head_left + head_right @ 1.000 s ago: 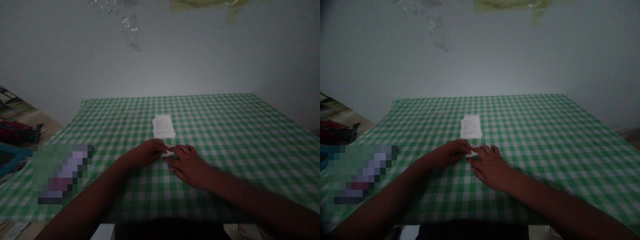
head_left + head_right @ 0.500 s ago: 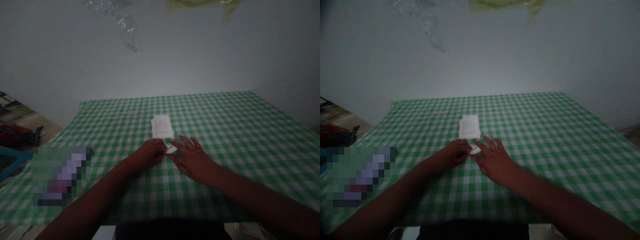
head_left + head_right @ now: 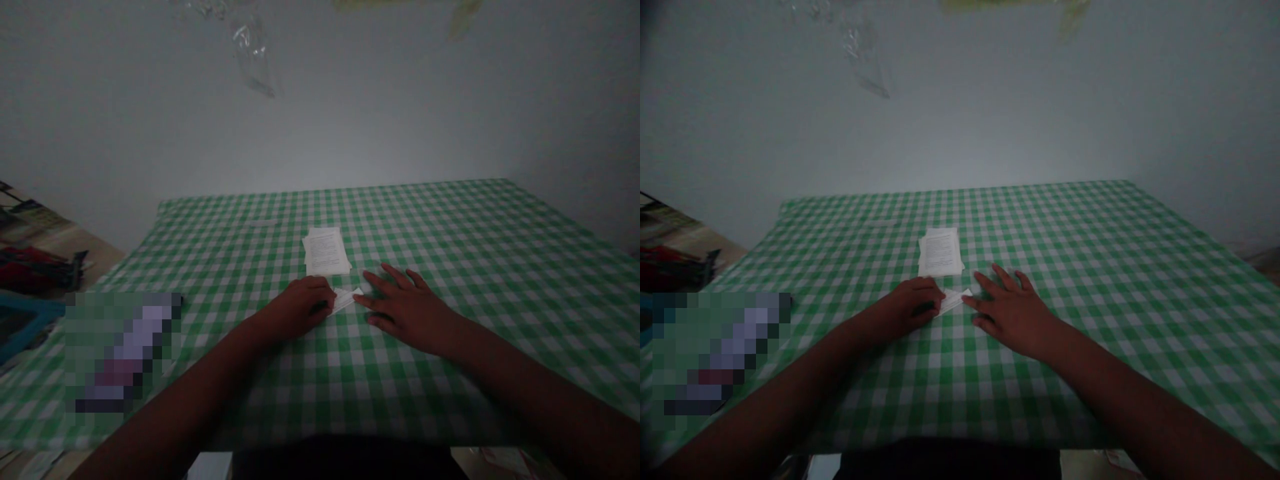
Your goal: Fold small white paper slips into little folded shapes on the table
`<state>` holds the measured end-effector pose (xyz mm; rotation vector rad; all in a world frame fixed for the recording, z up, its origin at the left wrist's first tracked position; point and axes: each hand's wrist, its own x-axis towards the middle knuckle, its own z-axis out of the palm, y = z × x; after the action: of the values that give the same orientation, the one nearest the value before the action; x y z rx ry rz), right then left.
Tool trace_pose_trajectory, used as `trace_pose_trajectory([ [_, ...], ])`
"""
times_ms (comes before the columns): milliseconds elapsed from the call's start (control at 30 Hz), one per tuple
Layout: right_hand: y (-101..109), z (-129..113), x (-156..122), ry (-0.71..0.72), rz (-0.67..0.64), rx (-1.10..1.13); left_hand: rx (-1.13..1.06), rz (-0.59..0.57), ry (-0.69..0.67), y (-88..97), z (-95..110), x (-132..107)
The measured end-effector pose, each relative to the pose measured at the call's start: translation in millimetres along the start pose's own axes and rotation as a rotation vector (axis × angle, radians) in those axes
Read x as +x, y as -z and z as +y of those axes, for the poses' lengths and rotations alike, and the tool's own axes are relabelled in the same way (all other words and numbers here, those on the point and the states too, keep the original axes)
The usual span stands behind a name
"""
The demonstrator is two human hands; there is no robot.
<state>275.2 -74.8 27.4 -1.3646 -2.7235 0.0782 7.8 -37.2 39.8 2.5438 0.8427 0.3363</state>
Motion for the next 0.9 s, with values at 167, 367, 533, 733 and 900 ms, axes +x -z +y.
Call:
trace_pose_trajectory([
  [167,7.5,10.3,-1.5,-0.033,0.036,-0.004,0.022,0.004,0.0,-1.5,-2.4,-0.3],
  [367,17.6,11.0,10.5,-0.117,0.102,0.047,0.054,0.039,-0.001,-9.5,3.3,-0.1],
  [533,6.0,-7.2,19.6,-0.121,0.143,0.146,0.101,0.084,0.043,-26.4,18.6,3.5],
  [733,-2.7,-29.0,17.8,-0.124,0.187,0.199,0.084,0.135,0.089,-34.0,22.8,5.7],
  [900,-4.6,-17.4,23.2,-0.213,0.228,0.161,0.086,0.123,0.101,-32.1,23.1,5.2],
])
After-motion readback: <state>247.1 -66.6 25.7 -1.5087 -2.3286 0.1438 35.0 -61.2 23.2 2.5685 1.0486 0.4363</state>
